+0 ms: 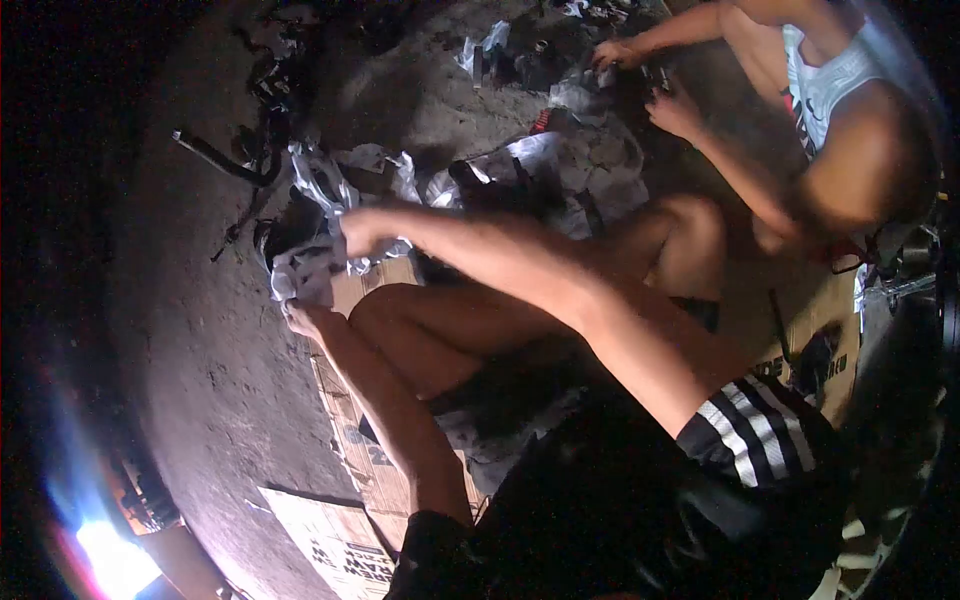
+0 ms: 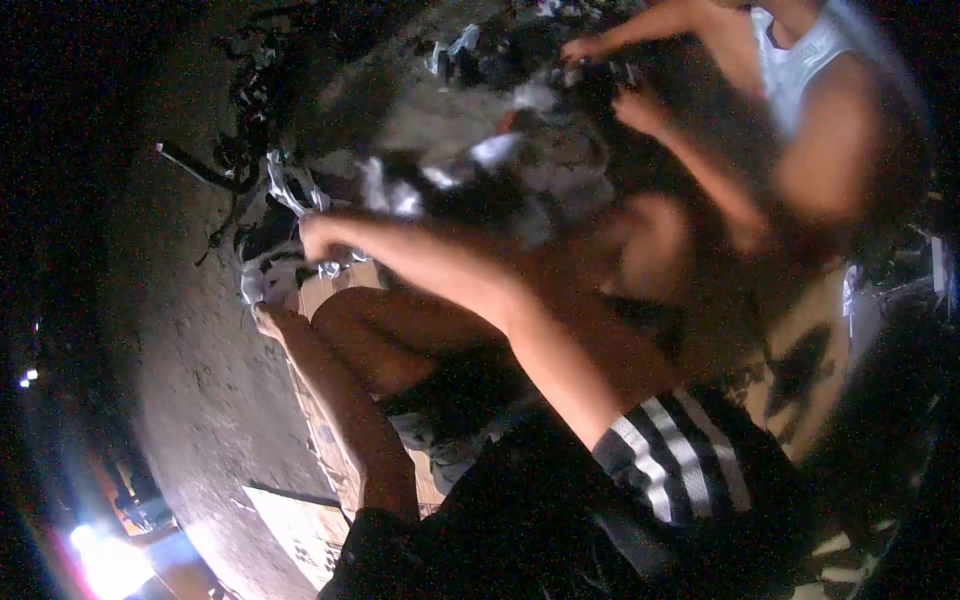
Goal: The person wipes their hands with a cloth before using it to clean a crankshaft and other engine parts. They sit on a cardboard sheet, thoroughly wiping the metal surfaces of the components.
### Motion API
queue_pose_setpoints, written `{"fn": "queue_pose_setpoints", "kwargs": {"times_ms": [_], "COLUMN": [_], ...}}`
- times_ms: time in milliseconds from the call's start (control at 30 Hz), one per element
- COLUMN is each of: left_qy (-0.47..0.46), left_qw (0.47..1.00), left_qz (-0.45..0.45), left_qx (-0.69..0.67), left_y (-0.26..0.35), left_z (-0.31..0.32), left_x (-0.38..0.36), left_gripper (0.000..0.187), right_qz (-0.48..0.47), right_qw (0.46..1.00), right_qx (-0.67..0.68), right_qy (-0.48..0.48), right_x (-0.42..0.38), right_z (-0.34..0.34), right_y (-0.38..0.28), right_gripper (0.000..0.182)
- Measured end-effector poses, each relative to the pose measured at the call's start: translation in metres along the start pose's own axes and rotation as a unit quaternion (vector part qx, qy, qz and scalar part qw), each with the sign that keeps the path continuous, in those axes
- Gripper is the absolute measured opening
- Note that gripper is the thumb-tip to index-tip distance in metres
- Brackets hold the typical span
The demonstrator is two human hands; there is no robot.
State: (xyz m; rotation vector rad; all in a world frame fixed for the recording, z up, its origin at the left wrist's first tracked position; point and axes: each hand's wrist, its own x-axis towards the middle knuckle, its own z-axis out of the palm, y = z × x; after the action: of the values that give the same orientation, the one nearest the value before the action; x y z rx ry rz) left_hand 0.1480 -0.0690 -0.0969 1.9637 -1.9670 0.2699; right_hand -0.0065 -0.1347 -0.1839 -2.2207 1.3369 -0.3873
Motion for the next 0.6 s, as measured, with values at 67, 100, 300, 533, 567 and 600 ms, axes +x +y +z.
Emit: {"fn": "queue_pose_setpoints", "kwargs": {"times_ms": [67, 100, 300, 533, 567, 600], "left_qy": [-0.022, 0.011, -0.220, -0.605, -0.606, -0.615], "left_qw": [0.735, 0.755, 0.770, 0.528, 0.526, 0.563], "left_qz": [-0.281, -0.144, -0.061, 0.243, 0.244, 0.340], "left_qx": [-0.616, -0.639, -0.596, -0.544, -0.544, -0.435], "left_y": [-0.017, -0.025, 0.038, 0.145, 0.150, 0.156], "left_z": [0.031, 0.043, -0.054, -0.102, -0.104, -0.108], "left_x": [-0.007, -0.009, -0.105, -0.231, -0.232, -0.230], "left_gripper": [0.049, 0.041, 0.020, 0.056, 0.056, 0.053], "right_qz": [0.068, 0.131, 0.030, 0.256, 0.278, 0.297], "right_qw": [0.994, 0.956, 0.837, 0.413, 0.364, 0.314], "right_qx": [0.068, 0.257, 0.366, 0.784, 0.805, 0.824], "right_qy": [-0.058, 0.046, 0.406, 0.387, 0.378, 0.366], "right_x": [-0.060, -0.086, -0.264, -0.447, -0.462, -0.474], "right_z": [-0.019, -0.013, -0.057, 0.064, 0.101, 0.134], "right_y": [-0.059, -0.078, -0.114, -0.076, -0.065, -0.053], "right_gripper": [0.037, 0.039, 0.041, 0.059, 0.056, 0.053]}}
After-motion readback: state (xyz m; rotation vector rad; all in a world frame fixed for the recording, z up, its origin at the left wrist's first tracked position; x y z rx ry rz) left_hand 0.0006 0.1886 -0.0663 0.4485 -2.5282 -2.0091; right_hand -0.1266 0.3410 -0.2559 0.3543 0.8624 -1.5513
